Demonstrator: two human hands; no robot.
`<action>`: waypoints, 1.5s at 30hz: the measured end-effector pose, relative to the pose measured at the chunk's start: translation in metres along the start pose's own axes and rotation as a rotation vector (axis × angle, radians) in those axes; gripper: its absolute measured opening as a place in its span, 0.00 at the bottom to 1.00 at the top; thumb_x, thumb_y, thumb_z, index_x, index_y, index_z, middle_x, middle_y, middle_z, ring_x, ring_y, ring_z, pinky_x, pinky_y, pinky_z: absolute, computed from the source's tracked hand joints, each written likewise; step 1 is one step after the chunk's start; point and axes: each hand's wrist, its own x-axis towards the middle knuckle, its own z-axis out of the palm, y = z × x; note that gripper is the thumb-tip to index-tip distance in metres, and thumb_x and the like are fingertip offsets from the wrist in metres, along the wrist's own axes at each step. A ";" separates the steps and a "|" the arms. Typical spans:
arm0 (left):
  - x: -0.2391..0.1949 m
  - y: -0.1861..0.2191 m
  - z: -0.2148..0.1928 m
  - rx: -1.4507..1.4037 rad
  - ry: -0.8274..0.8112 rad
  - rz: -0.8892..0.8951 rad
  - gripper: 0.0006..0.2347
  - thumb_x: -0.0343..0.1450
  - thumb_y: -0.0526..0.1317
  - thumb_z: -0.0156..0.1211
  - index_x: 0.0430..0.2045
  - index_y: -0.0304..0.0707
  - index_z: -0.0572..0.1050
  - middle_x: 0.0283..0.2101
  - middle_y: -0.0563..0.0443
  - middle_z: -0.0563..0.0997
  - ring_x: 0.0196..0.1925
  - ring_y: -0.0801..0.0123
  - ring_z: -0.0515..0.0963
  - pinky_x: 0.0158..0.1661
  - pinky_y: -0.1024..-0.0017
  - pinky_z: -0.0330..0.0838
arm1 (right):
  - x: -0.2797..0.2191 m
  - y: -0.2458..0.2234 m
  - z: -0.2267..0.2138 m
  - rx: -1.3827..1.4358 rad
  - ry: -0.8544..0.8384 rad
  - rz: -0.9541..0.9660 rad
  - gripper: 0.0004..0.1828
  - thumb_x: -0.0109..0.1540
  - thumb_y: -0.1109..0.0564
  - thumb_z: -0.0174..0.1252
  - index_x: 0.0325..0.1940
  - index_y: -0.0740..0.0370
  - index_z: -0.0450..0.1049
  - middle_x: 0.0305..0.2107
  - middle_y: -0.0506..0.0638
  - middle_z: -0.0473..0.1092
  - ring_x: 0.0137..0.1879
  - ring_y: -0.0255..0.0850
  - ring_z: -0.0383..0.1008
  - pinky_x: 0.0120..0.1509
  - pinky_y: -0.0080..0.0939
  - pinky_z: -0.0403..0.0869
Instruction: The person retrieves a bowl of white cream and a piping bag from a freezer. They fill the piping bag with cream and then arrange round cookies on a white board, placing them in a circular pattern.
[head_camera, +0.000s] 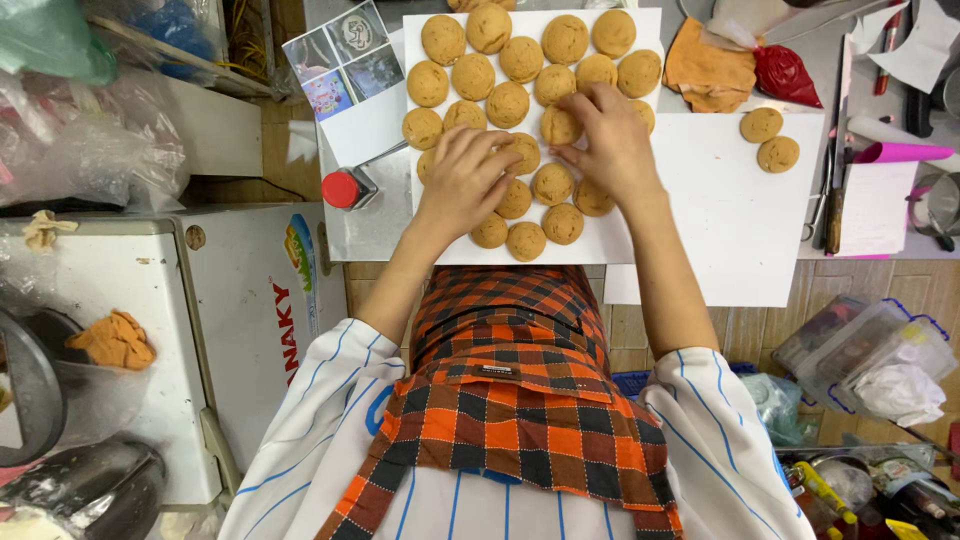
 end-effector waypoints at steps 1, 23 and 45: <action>0.001 0.001 0.002 0.000 0.001 0.003 0.10 0.70 0.36 0.67 0.44 0.40 0.78 0.54 0.49 0.77 0.59 0.55 0.74 0.64 0.54 0.62 | 0.000 -0.004 0.002 0.016 -0.013 0.050 0.33 0.52 0.52 0.78 0.58 0.63 0.75 0.50 0.57 0.70 0.54 0.56 0.73 0.56 0.51 0.73; 0.025 0.020 0.047 -0.044 -0.174 0.127 0.11 0.70 0.37 0.67 0.46 0.41 0.79 0.54 0.51 0.76 0.62 0.58 0.71 0.68 0.52 0.59 | -0.161 0.293 0.023 -0.144 0.453 0.756 0.24 0.57 0.56 0.73 0.56 0.62 0.79 0.44 0.59 0.76 0.49 0.53 0.78 0.58 0.49 0.77; 0.036 0.027 0.071 -0.027 -0.116 0.101 0.13 0.72 0.39 0.64 0.50 0.39 0.77 0.60 0.51 0.76 0.65 0.59 0.71 0.70 0.50 0.56 | -0.064 0.138 -0.009 0.284 0.389 0.158 0.15 0.69 0.57 0.65 0.58 0.64 0.76 0.56 0.53 0.75 0.65 0.52 0.74 0.78 0.54 0.64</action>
